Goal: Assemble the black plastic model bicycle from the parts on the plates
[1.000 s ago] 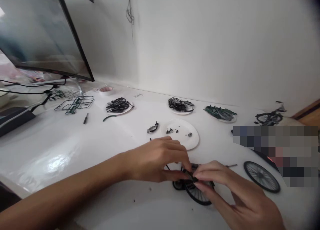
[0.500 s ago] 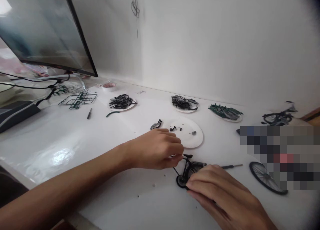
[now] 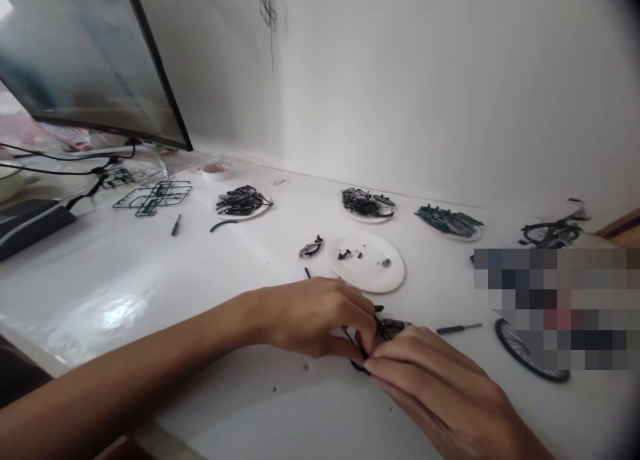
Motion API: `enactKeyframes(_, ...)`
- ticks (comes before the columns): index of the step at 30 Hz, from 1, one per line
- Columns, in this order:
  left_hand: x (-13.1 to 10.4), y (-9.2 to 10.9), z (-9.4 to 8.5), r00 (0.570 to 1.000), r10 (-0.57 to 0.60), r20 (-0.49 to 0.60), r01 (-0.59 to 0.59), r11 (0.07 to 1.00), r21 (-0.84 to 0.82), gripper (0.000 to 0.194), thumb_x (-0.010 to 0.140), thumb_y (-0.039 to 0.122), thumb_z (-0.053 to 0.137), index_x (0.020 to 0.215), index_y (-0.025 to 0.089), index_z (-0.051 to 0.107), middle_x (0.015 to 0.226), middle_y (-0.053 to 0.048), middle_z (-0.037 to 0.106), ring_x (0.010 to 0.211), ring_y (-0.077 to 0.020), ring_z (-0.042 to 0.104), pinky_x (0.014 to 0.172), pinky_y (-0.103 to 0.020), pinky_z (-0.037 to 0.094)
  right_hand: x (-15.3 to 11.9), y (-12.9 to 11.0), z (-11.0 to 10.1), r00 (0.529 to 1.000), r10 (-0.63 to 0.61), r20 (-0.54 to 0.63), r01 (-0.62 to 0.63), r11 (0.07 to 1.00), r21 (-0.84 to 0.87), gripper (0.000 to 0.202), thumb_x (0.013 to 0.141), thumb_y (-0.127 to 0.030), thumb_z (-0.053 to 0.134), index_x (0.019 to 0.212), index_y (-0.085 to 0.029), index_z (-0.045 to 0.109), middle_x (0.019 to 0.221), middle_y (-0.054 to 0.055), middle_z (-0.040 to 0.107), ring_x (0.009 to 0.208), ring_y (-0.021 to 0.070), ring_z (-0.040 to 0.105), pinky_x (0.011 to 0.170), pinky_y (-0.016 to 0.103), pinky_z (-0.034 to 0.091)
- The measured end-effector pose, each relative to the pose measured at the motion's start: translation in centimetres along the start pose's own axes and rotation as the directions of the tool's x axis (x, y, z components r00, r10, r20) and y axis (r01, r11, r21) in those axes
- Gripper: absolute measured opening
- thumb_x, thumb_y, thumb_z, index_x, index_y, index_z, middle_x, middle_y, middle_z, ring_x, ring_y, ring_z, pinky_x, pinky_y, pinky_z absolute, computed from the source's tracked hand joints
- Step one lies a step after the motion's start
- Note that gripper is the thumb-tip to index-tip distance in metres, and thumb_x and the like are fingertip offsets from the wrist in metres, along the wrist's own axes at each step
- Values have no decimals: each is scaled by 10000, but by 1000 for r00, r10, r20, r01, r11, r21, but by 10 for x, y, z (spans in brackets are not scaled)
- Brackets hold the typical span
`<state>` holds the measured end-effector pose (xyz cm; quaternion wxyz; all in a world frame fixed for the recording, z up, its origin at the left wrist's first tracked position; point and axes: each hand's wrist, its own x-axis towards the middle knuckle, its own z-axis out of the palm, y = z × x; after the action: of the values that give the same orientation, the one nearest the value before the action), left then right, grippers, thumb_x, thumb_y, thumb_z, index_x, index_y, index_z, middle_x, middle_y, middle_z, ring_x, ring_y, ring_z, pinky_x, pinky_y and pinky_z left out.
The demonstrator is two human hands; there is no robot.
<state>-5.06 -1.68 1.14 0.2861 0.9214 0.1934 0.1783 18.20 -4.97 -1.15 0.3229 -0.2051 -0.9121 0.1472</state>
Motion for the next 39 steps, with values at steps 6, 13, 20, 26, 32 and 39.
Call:
enactKeyframes(6, 3, 2, -1, 1000, -22, -6, 21, 997, -72, 148, 959, 168, 605, 848, 139, 699, 915, -65, 705, 891, -158, 643, 858, -280, 499, -1, 3, 3, 999, -39, -3, 39, 997, 70, 232, 864, -23, 637, 1041, -167, 676, 903, 57, 686, 837, 173, 630, 725, 307, 552)
enactKeyframes(13, 4, 2, -1, 1000, -8, -15, 7, 997, -72, 99, 892, 100, 681, 807, 142, 709, 886, -60, 710, 869, -160, 629, 845, -294, 482, 4, 2, -2, 999, -42, 5, 42, 999, 32, 249, 847, -51, 681, 1072, -157, 669, 949, 77, 685, 884, 188, 635, 769, 323, 558)
enactKeyframes(20, 4, -5, 3, 997, -48, -61, 43, 995, -87, 86, 874, 127, 714, 798, 158, 691, 835, -24, 706, 844, -143, 611, 870, -288, 462, -1, 4, 1, 999, -14, 31, 12, 999, 45, 312, 864, -35, 636, 1135, -189, 630, 978, 60, 711, 941, 197, 663, 819, 328, 571)
enactKeyframes(26, -2, 0, -5, 992, -111, -54, 112, 993, 28, 69, 868, 161, 728, 894, 176, 666, 947, 0, 719, 919, -137, 597, 892, -276, 423, -2, 0, -4, 987, 113, 114, -118, 992, 37, 304, 884, -102, 620, 1155, -238, 604, 1082, 49, 695, 1045, 185, 659, 882, 290, 580)
enactKeyframes(32, -2, 26, -1, 958, -273, -91, 285, 941, 183, 407, 728, 457, 822, 828, 170, 551, 834, 23, 645, 759, -145, 583, 823, -320, 424, 3, -11, -11, 990, 101, 94, -101, 995, -12, 316, 858, -81, 551, 1136, -223, 604, 1056, 54, 690, 1042, 181, 655, 892, 260, 575)
enactKeyframes(39, 3, 33, 28, 933, -329, -147, 358, 893, 272, 355, 782, 463, 741, 894, 189, 545, 859, 16, 634, 763, -177, 588, 779, -336, 431, -2, -13, -8, 988, 150, 37, -147, 987, -69, 385, 862, -43, 490, 1172, -239, 605, 1037, 44, 702, 1010, 179, 677, 872, 276, 584)
